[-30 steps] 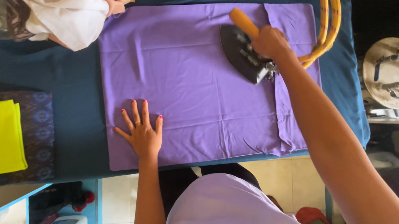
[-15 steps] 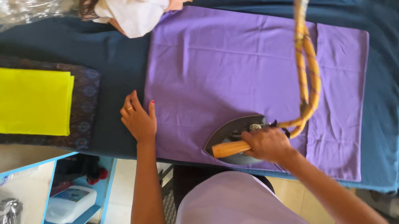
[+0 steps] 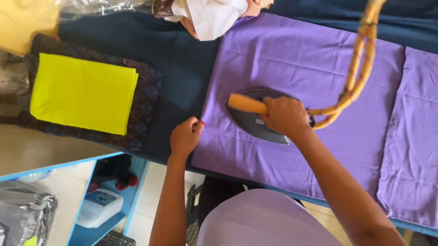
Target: The person irons a purple garment flat on an ironing table using a steam iron, smoothing it with their free hand. They fold the garment in half, press the fold, refold it, and continue ironing the folded fabric.
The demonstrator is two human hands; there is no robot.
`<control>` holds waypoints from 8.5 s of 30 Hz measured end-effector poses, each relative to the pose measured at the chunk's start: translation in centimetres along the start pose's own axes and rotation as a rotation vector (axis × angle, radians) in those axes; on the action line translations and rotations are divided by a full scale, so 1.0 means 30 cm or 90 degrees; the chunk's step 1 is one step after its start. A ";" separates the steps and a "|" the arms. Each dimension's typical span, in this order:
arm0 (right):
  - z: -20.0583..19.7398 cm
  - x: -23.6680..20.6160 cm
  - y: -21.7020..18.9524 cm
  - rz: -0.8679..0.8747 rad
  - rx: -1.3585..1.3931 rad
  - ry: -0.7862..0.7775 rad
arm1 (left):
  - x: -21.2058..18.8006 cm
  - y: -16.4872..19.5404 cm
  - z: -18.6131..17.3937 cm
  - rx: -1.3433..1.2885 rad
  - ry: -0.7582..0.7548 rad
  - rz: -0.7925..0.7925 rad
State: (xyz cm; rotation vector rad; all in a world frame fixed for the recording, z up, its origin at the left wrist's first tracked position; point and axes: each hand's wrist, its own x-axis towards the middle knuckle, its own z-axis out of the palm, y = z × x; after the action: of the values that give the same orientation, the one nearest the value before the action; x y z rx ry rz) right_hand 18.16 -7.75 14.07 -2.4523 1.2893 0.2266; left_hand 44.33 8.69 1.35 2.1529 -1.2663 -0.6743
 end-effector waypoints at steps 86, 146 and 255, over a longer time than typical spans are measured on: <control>-0.153 0.193 0.692 0.356 0.097 0.278 | 0.483 0.545 0.253 0.292 0.016 0.274; -0.042 -0.332 0.322 0.023 -0.054 -0.170 | 0.002 0.146 -0.008 0.033 0.116 0.013; -0.223 -0.600 1.299 0.008 -0.078 -0.358 | -0.164 1.021 0.866 0.250 -0.171 0.383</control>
State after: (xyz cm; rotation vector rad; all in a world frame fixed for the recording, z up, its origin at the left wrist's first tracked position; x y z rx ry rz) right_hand -24.27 -16.83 16.37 -2.2309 1.0597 0.9436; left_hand 6.19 -4.64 3.88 1.8305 -2.2172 -0.4891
